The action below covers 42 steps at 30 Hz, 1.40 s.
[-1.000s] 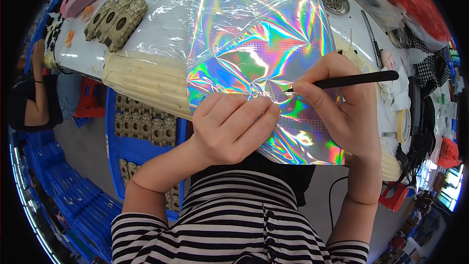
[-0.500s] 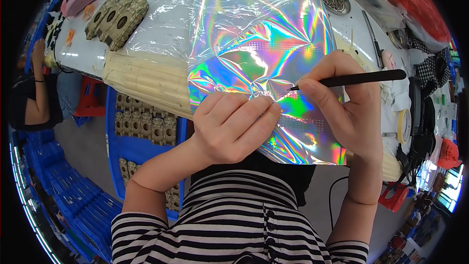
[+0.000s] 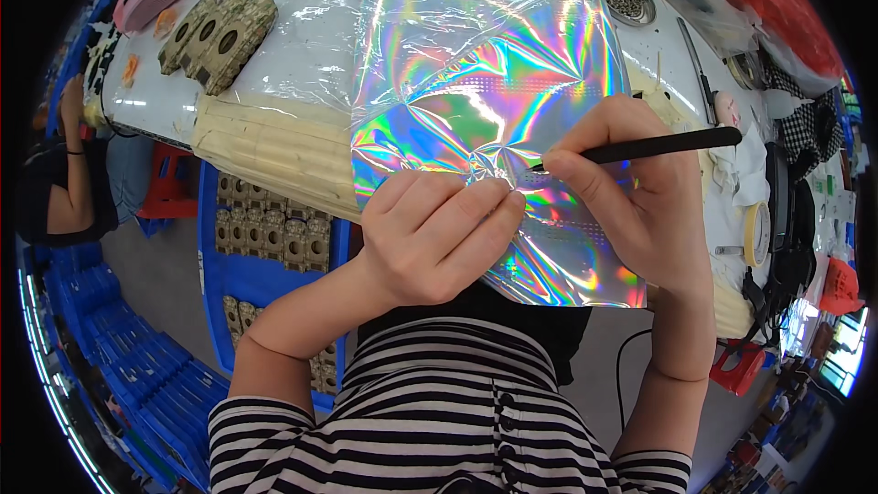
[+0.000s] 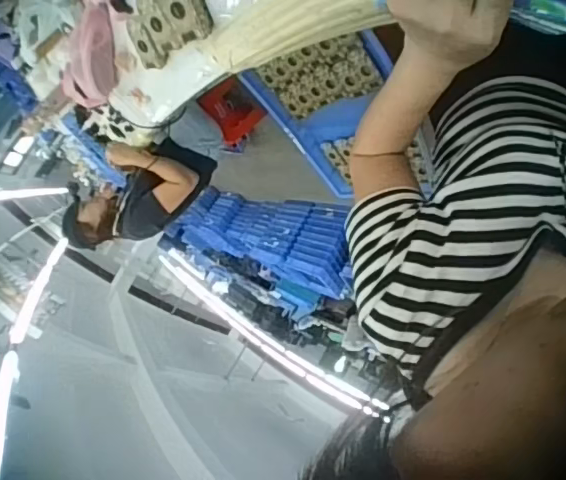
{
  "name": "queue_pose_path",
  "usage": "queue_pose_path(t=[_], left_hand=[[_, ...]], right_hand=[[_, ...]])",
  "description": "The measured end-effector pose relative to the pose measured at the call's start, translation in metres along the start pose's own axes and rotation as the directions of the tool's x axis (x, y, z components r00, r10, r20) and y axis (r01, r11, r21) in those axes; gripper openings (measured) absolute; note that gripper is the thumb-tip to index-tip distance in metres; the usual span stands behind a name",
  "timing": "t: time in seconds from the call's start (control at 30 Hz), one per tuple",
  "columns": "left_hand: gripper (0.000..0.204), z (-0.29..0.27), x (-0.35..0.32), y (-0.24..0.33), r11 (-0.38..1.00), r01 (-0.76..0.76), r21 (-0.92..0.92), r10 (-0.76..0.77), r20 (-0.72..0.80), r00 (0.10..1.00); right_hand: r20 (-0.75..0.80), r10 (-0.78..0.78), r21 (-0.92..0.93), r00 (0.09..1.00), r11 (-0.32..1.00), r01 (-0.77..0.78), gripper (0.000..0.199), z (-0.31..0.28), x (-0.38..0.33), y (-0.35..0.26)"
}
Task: The person applies small silver dots and a floral-shaped sticker to a sheet of iridescent material using a thin stylus or brush-like tool and tweezers.
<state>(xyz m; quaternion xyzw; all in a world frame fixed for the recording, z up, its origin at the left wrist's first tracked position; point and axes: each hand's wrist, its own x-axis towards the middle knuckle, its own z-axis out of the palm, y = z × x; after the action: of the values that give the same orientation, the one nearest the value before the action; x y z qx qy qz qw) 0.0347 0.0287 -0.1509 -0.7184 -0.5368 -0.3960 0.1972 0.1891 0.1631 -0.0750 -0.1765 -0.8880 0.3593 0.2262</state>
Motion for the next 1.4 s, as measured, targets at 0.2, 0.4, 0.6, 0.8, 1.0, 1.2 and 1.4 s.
queue_pose_path(t=[0.2, 0.4, 0.6, 0.8, 1.0, 1.2, 1.4], left_hand=[[0.022, -0.0006, 0.0009, 0.0002, 1.000, 0.005, -0.013, -0.005, 0.005, 1.000], [0.021, -0.0002, 0.0002, -0.0003, 1.000, 0.000, -0.011, 0.000, 0.002, 1.000], [0.022, 0.0010, -0.0003, -0.0002, 1.000, -0.007, 0.010, 0.007, -0.013, 1.000], [0.022, 0.0004, 0.0005, 0.0001, 1.000, -0.004, -0.002, 0.004, -0.013, 1.000], [0.034, -0.0022, -0.0037, 0.0002, 1.000, 0.000, -0.008, 0.001, 0.052, 0.999], [0.030, -0.0006, -0.0027, 0.0002, 1.000, -0.001, -0.003, 0.001, 0.025, 1.000], [0.026, 0.0005, -0.0014, -0.0003, 1.000, -0.002, -0.009, 0.002, 0.010, 1.000]], right_hand=[[0.001, -0.008, 0.015, 1.000, 1.000, 0.008, 0.009, 0.0005, -0.0013, 0.0017], [0.010, -0.001, -0.016, 1.000, 1.000, 0.002, 0.010, 0.0003, -0.0014, 0.0009], [-0.006, -0.018, -0.006, 1.000, 1.000, 0.018, 0.010, 0.0019, -0.0005, 0.0007], [-0.008, -0.042, -0.022, 0.999, 0.999, 0.042, 0.011, 0.0021, -0.0002, 0.0010], [-0.008, -0.048, -0.024, 0.999, 0.999, 0.048, 0.011, 0.0033, 0.0004, 0.0017], [-0.009, -0.050, -0.029, 0.999, 0.998, 0.050, 0.010, 0.0025, 0.0010, 0.0020], [-0.027, -0.026, -0.010, 0.999, 1.000, 0.025, 0.010, 0.0052, -0.0002, 0.0027]])
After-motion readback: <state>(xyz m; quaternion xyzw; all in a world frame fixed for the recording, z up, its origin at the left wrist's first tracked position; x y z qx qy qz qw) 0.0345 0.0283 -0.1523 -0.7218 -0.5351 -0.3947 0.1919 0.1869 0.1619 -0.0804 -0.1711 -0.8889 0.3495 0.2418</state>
